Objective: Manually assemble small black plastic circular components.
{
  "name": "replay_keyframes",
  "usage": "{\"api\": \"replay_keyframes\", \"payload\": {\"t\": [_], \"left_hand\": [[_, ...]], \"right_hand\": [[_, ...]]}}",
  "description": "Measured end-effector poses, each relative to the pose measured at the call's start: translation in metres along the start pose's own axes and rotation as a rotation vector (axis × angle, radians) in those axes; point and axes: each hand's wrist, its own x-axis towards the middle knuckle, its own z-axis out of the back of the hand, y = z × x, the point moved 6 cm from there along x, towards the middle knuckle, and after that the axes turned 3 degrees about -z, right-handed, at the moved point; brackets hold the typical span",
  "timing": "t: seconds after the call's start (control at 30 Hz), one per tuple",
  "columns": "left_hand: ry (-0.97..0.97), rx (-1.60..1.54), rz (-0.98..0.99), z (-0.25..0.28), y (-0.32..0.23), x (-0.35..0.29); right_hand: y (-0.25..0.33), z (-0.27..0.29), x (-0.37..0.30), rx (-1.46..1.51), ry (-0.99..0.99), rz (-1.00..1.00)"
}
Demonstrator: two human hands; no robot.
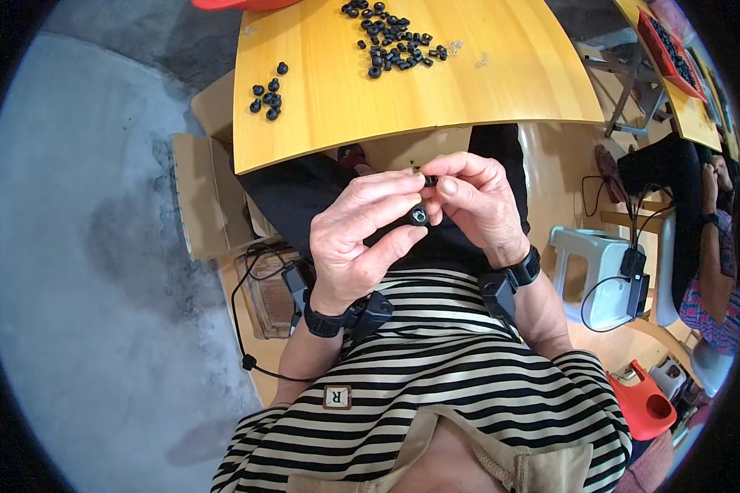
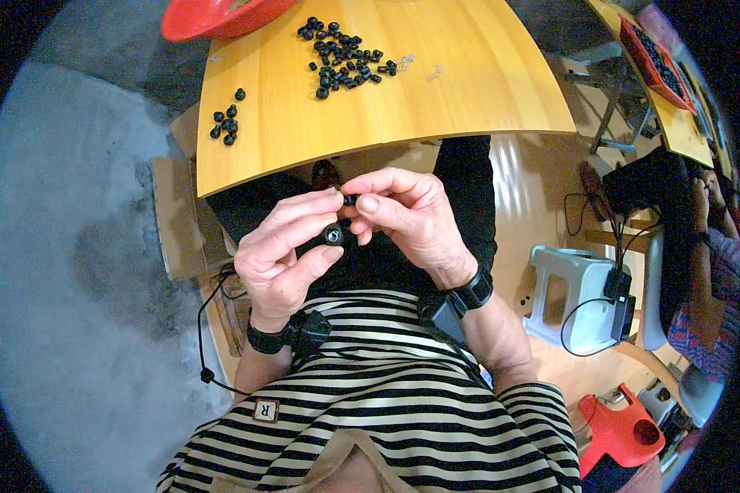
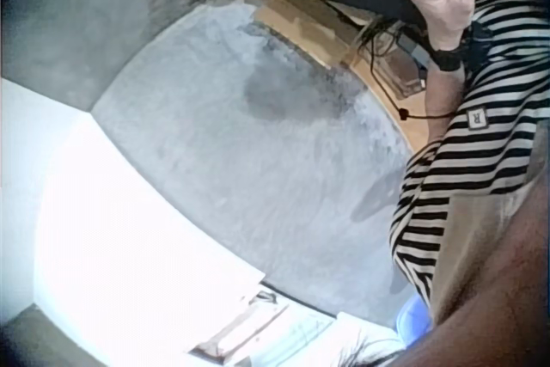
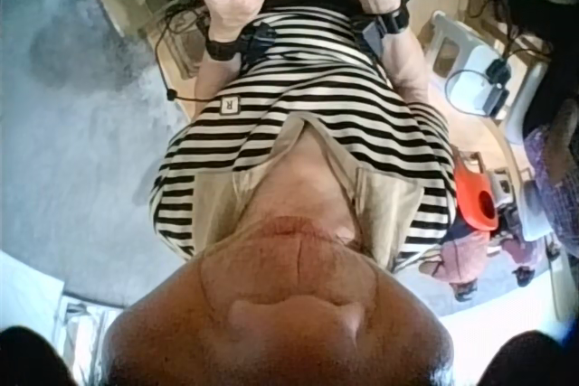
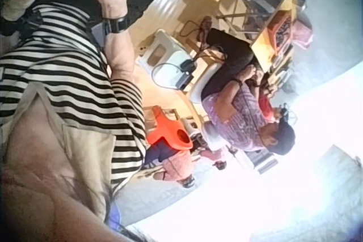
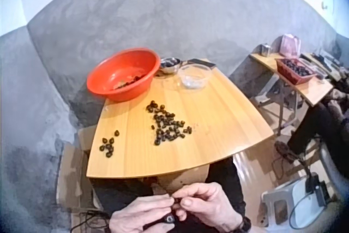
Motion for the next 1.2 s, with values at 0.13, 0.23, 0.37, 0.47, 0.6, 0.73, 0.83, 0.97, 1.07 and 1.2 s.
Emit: {"api": "replay_keyframes", "payload": {"t": [0.13, 0.23, 0.37, 0.47, 0.6, 0.73, 0.83, 0.97, 1.07, 1.2], "left_hand": [[-0.025, -0.038, 0.003, 0.0, 0.001, -0.001], [-0.029, -0.041, 0.0, 0.002, 0.002, -0.001], [-0.041, -0.063, 0.006, 0.002, 0.001, -0.002], [-0.022, -0.067, 0.032, 0.002, 0.002, -0.003], [-0.026, -0.039, 0.04, -0.001, -0.001, 0.001], [-0.058, -0.05, 0.06, 0.0, 0.0, -0.001], [-0.025, -0.058, 0.033, -0.002, 0.001, 0.001], [-0.027, -0.042, 0.02, -0.005, -0.005, 0.006], [-0.036, -0.051, 0.017, -0.008, -0.006, 0.008], [-0.03, -0.043, -0.008, -0.009, -0.008, 0.009]], "right_hand": [[0.004, -0.001, -0.001, -0.072, -0.029, 0.071], [0.006, -0.001, -0.001, -0.096, -0.039, 0.102], [0.005, 0.0, -0.002, -0.144, -0.048, 0.146], [0.007, -0.001, -0.004, -0.151, -0.056, 0.163], [0.008, -0.002, -0.005, -0.108, -0.068, 0.154], [0.006, -0.004, -0.004, -0.124, -0.077, 0.147], [0.011, -0.006, -0.005, -0.13, -0.059, 0.181], [0.016, -0.007, -0.007, -0.114, -0.092, 0.183], [0.018, -0.009, -0.008, -0.141, -0.101, 0.217], [0.021, -0.008, -0.01, -0.186, -0.127, 0.237]]}}
